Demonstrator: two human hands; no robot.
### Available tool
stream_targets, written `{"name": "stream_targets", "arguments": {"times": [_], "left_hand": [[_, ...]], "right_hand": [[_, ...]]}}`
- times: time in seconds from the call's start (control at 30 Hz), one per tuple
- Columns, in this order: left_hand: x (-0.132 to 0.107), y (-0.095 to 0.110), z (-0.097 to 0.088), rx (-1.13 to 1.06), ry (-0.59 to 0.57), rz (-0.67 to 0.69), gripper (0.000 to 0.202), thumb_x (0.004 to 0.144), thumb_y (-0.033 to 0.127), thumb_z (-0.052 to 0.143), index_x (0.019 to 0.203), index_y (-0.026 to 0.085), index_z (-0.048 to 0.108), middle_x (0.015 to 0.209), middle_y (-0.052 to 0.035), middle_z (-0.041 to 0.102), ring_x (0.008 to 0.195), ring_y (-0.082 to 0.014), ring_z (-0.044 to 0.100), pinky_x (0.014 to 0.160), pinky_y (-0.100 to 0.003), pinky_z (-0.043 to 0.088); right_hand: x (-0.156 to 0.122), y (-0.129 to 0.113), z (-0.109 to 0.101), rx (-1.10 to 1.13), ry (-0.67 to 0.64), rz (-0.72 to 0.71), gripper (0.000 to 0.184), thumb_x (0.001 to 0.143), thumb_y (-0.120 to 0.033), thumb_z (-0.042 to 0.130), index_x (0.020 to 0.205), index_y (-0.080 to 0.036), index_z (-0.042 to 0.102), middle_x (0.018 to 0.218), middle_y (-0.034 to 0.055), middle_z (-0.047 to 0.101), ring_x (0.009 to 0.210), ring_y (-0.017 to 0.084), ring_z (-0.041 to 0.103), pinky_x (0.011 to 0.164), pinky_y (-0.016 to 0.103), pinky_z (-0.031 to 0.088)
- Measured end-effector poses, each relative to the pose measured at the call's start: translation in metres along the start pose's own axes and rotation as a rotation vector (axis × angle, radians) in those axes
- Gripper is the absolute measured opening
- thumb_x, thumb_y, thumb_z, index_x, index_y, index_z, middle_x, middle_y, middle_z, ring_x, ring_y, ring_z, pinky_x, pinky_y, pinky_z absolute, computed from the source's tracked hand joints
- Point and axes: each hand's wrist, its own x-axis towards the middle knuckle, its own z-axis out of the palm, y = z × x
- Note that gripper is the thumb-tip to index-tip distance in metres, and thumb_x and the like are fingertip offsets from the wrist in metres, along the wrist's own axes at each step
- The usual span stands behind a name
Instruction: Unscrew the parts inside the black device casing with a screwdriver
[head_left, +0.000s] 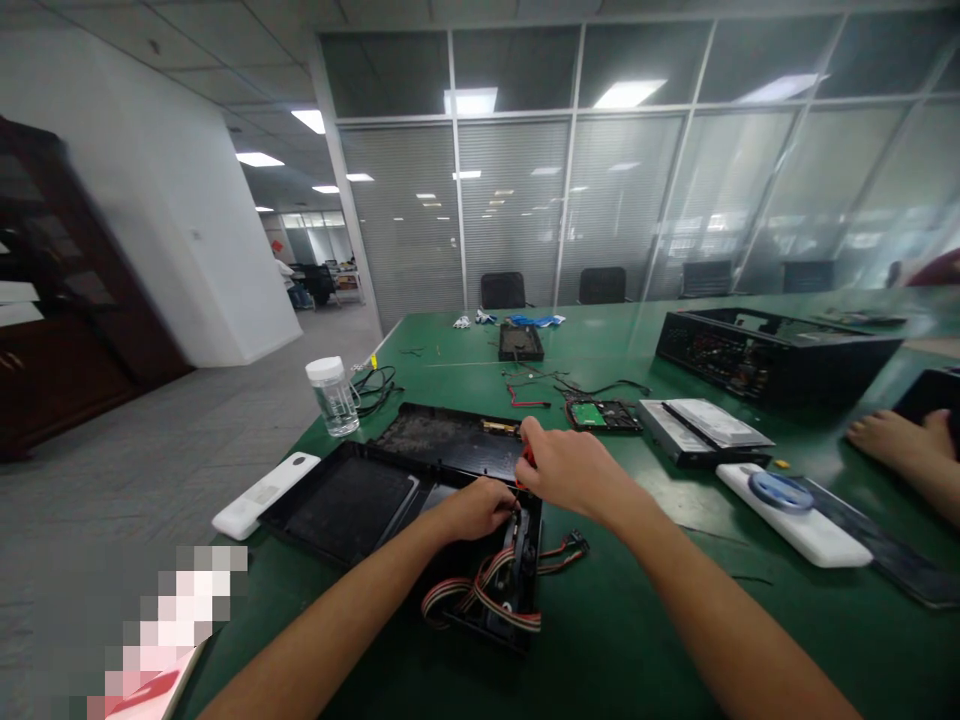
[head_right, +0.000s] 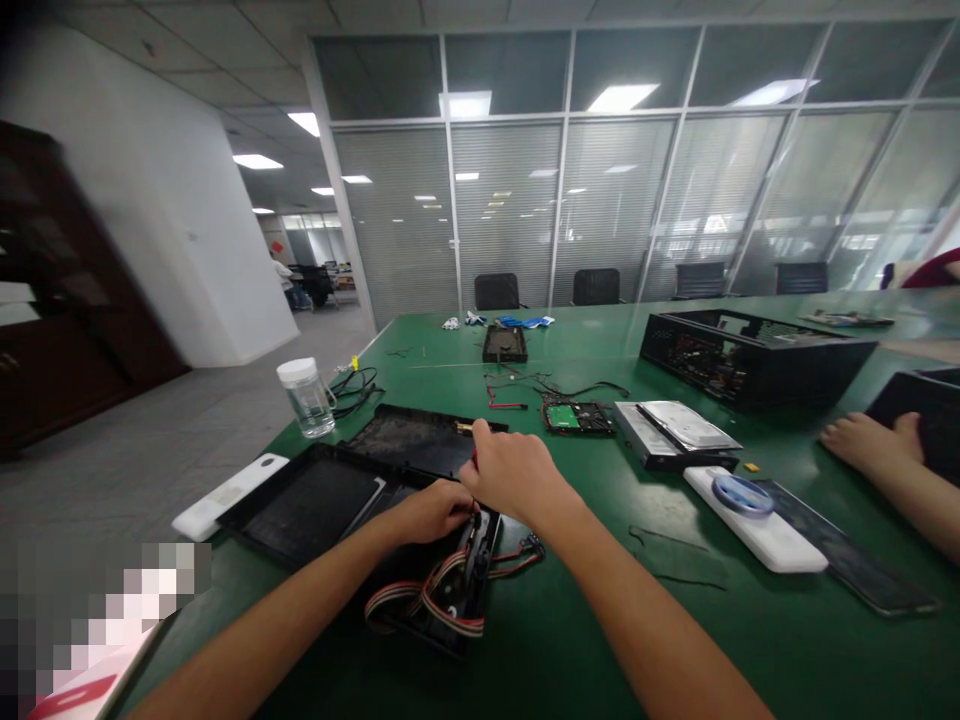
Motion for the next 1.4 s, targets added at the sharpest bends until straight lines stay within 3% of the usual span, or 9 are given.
{"name": "stream_targets", "arguments": {"times": [0.3,0.43,0.6,0.77,0.97,1.07,1.17,1.3,1.4], "left_hand": [[0.0,0.001,0.0,0.02,0.005,0.001,0.019,0.077,0.008,0.049,0.085,0.015,0.065,0.084,-0.0037,0.066,0.078,-0.0148,0.059,0.072,-0.021,0.042],[-0.001,0.001,0.0,0.015,-0.01,0.006,0.02,0.077,0.007,0.049,0.084,0.015,0.065,0.086,-0.0032,0.066,0.08,-0.0143,0.059,0.074,-0.021,0.041],[-0.001,0.001,-0.001,0.036,0.005,0.013,0.018,0.076,0.007,0.05,0.082,0.015,0.065,0.084,-0.0033,0.066,0.079,-0.0151,0.059,0.074,-0.021,0.041],[-0.001,0.001,-0.001,0.039,0.014,0.049,0.018,0.077,0.008,0.05,0.084,0.015,0.065,0.084,-0.0035,0.065,0.078,-0.0144,0.059,0.072,-0.021,0.041],[-0.004,-0.001,0.002,0.104,0.036,0.098,0.017,0.08,0.01,0.049,0.084,0.014,0.065,0.082,-0.0049,0.064,0.078,-0.0147,0.058,0.073,-0.021,0.041],[-0.004,-0.003,-0.001,0.118,0.038,0.108,0.016,0.079,0.012,0.052,0.087,0.015,0.065,0.084,-0.0052,0.065,0.081,-0.0152,0.058,0.076,-0.022,0.041],[-0.005,-0.006,-0.012,0.114,0.037,0.076,0.014,0.078,0.014,0.055,0.086,0.014,0.066,0.084,-0.0047,0.065,0.08,-0.0142,0.058,0.077,-0.021,0.041],[-0.015,-0.017,-0.037,0.099,-0.074,-0.08,0.014,0.075,0.017,0.057,0.085,0.016,0.067,0.077,-0.0021,0.067,0.069,-0.0112,0.059,0.065,-0.017,0.041],[-0.025,-0.028,-0.05,0.124,-0.245,-0.213,0.013,0.07,0.021,0.063,0.08,0.017,0.069,0.072,-0.0002,0.067,0.064,-0.0108,0.059,0.058,-0.016,0.04]], "right_hand": [[0.001,0.002,-0.001,0.028,-0.02,-0.019,0.043,0.088,-0.047,0.029,0.092,-0.016,0.06,0.081,0.014,0.066,0.074,0.025,0.062,0.064,0.033,0.037],[-0.001,0.001,-0.001,-0.029,-0.011,0.026,0.059,0.087,-0.054,0.022,0.076,-0.014,0.063,0.079,0.0181,0.066,0.075,0.028,0.062,0.062,0.034,0.037],[-0.002,0.008,-0.002,0.03,-0.042,-0.042,0.044,0.088,-0.045,0.028,0.094,-0.017,0.061,0.08,0.0114,0.067,0.074,0.024,0.062,0.061,0.03,0.037],[0.001,0.013,0.0,0.052,0.003,0.026,0.056,0.087,-0.054,0.027,0.069,-0.016,0.064,0.073,0.0137,0.065,0.072,0.024,0.061,0.062,0.03,0.036],[-0.004,0.057,0.022,0.644,-0.119,-0.143,0.04,0.085,-0.048,0.037,0.073,-0.018,0.062,0.057,0.0009,0.057,0.053,0.013,0.051,0.052,0.025,0.035],[-0.022,0.093,0.05,1.083,-0.217,0.025,0.039,0.081,-0.05,0.041,0.086,-0.016,0.061,0.052,-0.0015,0.051,0.046,0.013,0.047,0.044,0.024,0.035],[-0.049,0.115,0.074,1.492,-0.084,0.257,0.036,0.078,-0.047,0.048,0.096,-0.017,0.057,0.064,0.0026,0.055,0.053,0.014,0.051,0.042,0.024,0.036],[-0.082,0.104,0.083,1.722,-0.06,0.297,0.031,0.07,-0.033,0.061,0.098,-0.022,0.053,0.084,0.0044,0.053,0.06,0.012,0.049,0.045,0.023,0.038],[-0.098,0.07,0.081,1.746,-0.11,0.169,0.017,0.069,-0.028,0.061,0.077,-0.021,0.047,0.077,-0.0009,0.046,0.051,0.007,0.041,0.041,0.02,0.033]]}}
